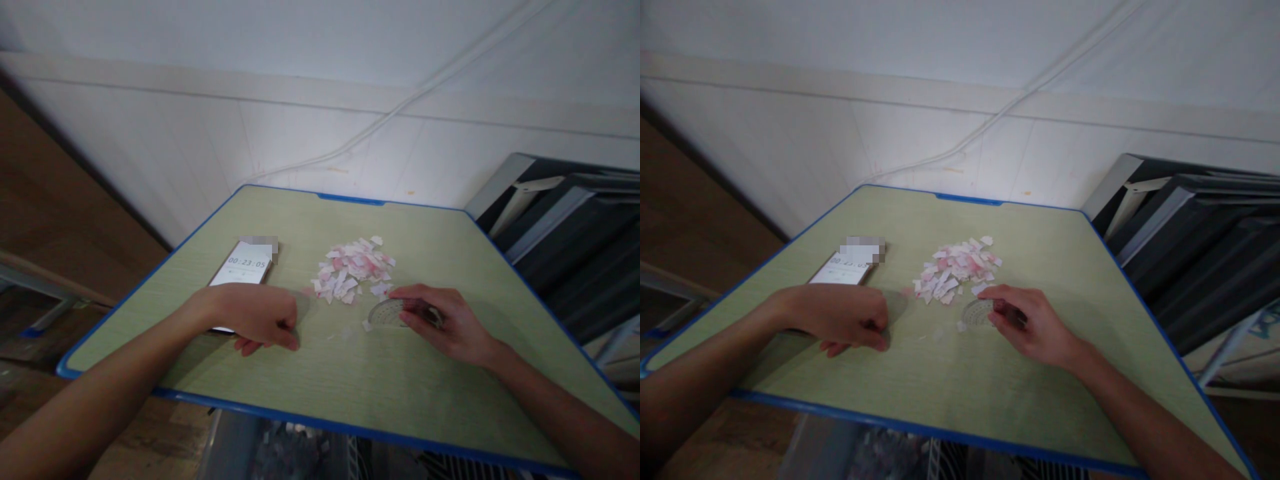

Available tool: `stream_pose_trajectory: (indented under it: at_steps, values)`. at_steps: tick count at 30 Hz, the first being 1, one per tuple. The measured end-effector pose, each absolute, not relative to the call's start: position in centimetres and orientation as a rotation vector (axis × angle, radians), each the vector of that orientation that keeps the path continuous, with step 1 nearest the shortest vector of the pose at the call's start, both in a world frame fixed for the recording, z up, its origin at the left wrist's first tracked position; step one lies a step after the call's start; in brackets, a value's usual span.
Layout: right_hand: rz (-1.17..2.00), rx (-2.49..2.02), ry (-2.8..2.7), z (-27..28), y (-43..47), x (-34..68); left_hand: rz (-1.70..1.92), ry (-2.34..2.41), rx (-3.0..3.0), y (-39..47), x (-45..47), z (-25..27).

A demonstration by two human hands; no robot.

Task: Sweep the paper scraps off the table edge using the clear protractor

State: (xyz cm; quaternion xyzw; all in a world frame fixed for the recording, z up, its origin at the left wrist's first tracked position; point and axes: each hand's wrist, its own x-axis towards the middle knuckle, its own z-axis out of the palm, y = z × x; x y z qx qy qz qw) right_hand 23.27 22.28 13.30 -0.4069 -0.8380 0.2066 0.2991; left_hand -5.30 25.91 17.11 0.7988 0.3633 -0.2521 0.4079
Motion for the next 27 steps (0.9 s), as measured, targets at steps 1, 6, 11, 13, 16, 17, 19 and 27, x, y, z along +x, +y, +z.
stream_pose_trajectory:
  at_steps: [1,6,11,13,16,17,19,27]
  values:
    - [0.588,-1.087,-2.245,13.4,22.3,23.3,-0.633,0.917,2.014,25.9,-5.3,17.1]
    - [0.816,-1.084,-2.334,14.2,22.3,23.9,-0.619,0.909,2.021,25.9,-5.3,17.0]
    - [1.042,-0.997,-2.455,15.3,22.1,24.1,-0.618,0.918,2.022,25.9,-5.3,17.0]
    - [1.129,-0.955,-2.502,15.6,21.9,23.9,-0.623,0.916,2.015,25.9,-5.3,17.0]
    - [1.258,-0.901,-2.539,15.8,21.7,23.7,-0.628,0.909,2.009,25.9,-5.4,17.0]
    - [1.304,-0.887,-2.548,15.9,21.7,23.6,-0.629,0.908,2.01,26.0,-5.4,17.0]
    - [1.375,-0.883,-2.555,15.9,21.6,23.5,-0.63,0.908,2.015,26.0,-5.4,17.0]
    - [1.581,-0.908,-2.533,16.6,21.2,23.7,-0.642,0.912,2.03,26.0,-5.5,17.0]
